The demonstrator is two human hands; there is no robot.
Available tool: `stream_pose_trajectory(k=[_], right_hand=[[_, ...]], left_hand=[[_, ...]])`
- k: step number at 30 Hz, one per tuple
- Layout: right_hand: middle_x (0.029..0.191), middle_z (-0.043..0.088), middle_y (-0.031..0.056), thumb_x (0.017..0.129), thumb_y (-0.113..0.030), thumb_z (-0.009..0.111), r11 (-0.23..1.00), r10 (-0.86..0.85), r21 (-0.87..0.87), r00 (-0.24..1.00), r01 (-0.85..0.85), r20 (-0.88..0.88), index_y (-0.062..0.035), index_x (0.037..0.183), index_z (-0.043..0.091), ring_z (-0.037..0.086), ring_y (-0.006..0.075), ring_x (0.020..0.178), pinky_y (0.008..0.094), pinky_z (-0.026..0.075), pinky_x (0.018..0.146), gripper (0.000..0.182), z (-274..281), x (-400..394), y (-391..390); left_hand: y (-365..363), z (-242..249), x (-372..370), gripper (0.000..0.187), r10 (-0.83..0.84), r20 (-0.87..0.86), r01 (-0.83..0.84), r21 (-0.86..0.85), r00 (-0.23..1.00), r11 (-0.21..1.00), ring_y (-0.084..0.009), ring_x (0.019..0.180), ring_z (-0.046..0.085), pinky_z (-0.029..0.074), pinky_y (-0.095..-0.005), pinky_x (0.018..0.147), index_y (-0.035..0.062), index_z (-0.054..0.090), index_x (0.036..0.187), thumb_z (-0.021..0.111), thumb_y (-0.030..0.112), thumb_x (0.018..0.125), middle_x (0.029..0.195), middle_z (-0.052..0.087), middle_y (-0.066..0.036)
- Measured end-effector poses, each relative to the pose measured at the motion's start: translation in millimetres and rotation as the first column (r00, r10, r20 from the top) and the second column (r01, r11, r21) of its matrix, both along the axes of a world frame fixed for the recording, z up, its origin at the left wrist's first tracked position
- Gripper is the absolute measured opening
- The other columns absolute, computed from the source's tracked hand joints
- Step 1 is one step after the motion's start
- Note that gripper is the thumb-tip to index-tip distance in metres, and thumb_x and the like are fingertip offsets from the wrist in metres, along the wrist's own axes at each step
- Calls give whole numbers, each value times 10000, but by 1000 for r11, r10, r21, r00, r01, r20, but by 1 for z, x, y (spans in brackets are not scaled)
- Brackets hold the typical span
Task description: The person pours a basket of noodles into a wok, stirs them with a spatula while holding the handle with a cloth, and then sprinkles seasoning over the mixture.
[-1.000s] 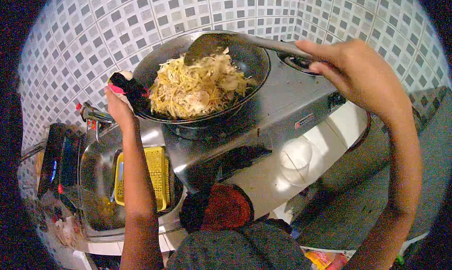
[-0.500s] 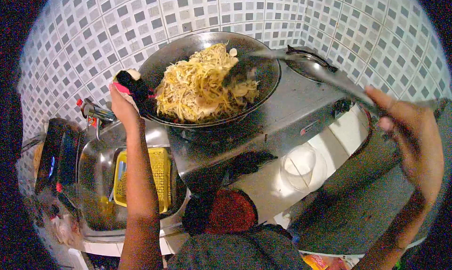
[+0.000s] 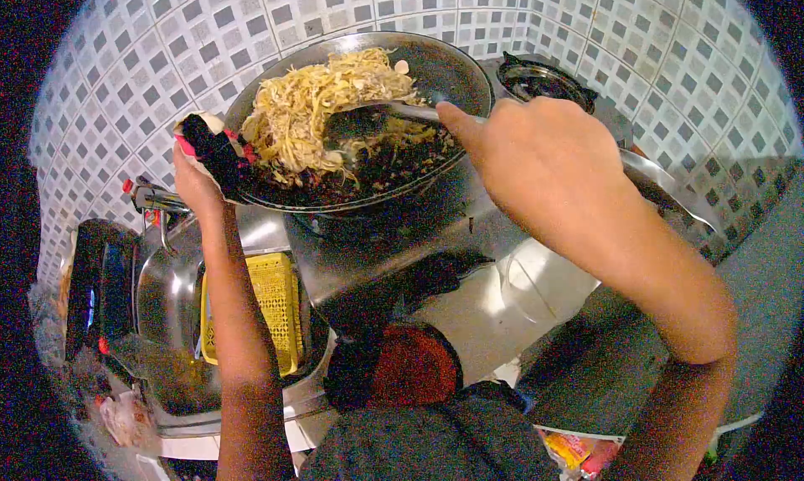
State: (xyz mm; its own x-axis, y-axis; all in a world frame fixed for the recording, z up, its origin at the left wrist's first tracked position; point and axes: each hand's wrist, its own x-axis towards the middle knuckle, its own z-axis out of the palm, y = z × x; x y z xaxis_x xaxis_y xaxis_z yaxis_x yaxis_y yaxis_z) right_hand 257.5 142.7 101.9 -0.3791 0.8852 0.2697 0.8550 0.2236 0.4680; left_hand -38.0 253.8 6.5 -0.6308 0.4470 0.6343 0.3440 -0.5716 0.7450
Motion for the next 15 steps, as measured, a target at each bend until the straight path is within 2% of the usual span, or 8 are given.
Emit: stream_pose_trajectory(k=[1,4,7,10,11,12,15], right_hand=[[649,551,138,741,-140,440,1000,14,-5,1000,-14,-28,-141,1067,490,554,264,537,364,453,486,330,0,1,3],[722,563,151,743,-171,460,986,12,-166,990,-35,-137,-107,1049,498,562,280,618,382,446,569,315,10,24,12],[786,566,152,755,-195,470,969,-5,-235,951,-72,-310,-80,1023,508,554,292,721,378,422,654,295,41,44,-2],[792,566,157,765,-195,468,957,201,-72,821,-281,-535,-71,1004,519,539,298,776,362,407,691,274,57,69,7],[796,566,157,768,-200,465,966,196,-50,843,-254,-501,-73,1006,519,539,300,772,362,409,689,275,61,72,13],[800,567,157,771,-206,461,974,186,-28,863,-225,-469,-76,1008,519,539,301,768,362,410,688,276,64,70,22],[877,553,157,795,-207,425,986,142,-39,936,-163,-321,-103,1070,476,531,289,775,348,406,683,299,61,66,80]], left_hand=[[-2,1,0,391,81,-95,-82,-2,992,997,-133,694,529,404,-246,622,-26,535,861,349,317,834,819,559,-77],[-6,6,8,395,-184,207,168,89,961,982,-134,731,519,399,-247,652,-23,540,860,354,324,833,848,554,-85],[0,-1,-2,398,-171,245,170,24,954,985,-135,780,502,392,-255,692,-23,532,884,358,332,831,869,546,-87],[-4,1,1,440,-373,411,361,110,832,926,-162,812,491,366,-269,763,-12,490,975,336,377,839,900,534,-68],[-9,2,5,451,-447,466,428,152,764,891,-169,813,491,361,-272,775,-8,481,992,328,388,841,905,532,-63],[-10,-5,2,485,-511,385,485,171,769,858,-187,869,479,348,-288,814,14,437,1050,297,428,839,982,502,-67],[-16,-10,9,501,-587,423,494,318,690,809,-199,944,453,349,-306,836,33,400,1083,279,449,834,1057,458,-79]])
